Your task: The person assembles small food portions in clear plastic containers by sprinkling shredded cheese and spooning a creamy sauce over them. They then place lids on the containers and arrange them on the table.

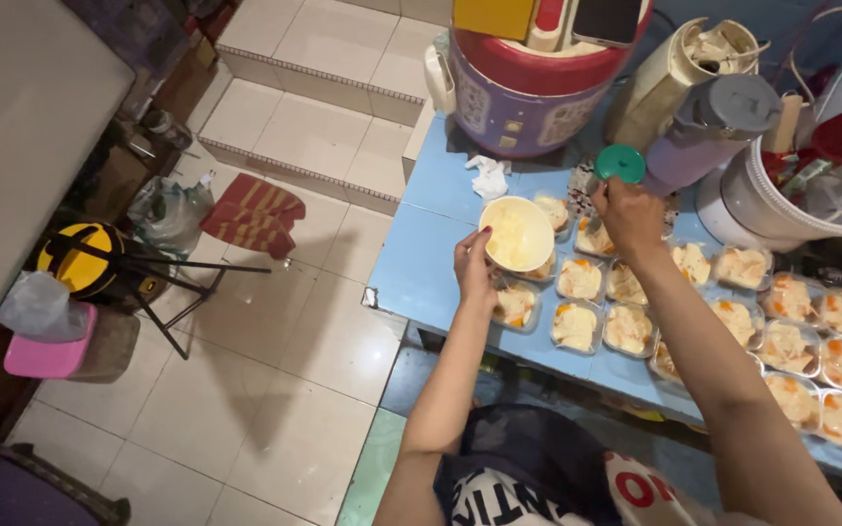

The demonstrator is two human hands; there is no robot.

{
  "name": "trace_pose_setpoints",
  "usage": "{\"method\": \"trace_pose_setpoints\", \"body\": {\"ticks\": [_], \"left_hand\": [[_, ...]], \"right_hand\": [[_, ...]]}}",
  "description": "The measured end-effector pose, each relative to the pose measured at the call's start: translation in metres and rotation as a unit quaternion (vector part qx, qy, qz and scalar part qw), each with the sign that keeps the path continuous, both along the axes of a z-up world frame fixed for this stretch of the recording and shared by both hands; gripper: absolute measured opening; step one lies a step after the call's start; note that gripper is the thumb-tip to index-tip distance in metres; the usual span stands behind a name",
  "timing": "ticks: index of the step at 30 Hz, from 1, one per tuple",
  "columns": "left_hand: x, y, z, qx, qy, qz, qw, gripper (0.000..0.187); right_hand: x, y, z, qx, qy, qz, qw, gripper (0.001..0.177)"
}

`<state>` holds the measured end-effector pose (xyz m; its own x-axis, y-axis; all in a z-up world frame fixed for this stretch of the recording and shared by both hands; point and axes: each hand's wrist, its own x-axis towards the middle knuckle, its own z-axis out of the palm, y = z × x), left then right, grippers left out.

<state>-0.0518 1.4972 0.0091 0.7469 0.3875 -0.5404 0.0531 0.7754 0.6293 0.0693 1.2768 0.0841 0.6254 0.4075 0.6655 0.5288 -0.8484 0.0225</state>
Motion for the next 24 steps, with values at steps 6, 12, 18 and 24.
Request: {"method": "trace_pose_setpoints", "body": {"ticks": [6,12,18,24], "left_hand": [[-0.002,-0.003,-0.002,-0.005,0.005,0.028,1.0,0.046],[0.0,-0.039,-0.01,-0.014,-0.032,0.038,0.999,0.048],[-0.009,-0.139,-0.003,0.011,-0.043,-0.066,0.997,0.045],[-0.05,-0.271,0.022,-0.04,0.001,-0.252,0.967,0.033]], "right_hand": [[0.01,-0.045,-0.01,0.091,-0.01,-0.056,0.994,0.018],[-0.011,-0.132,-0.014,0.496,0.125,0.001,0.859,0.019],[-0.086,-0.209,-0.004,0.661,0.193,0.037,0.724,0.03],[-0.183,-0.311,-0.001,0.653,0.182,0.084,0.73,0.03]]}}
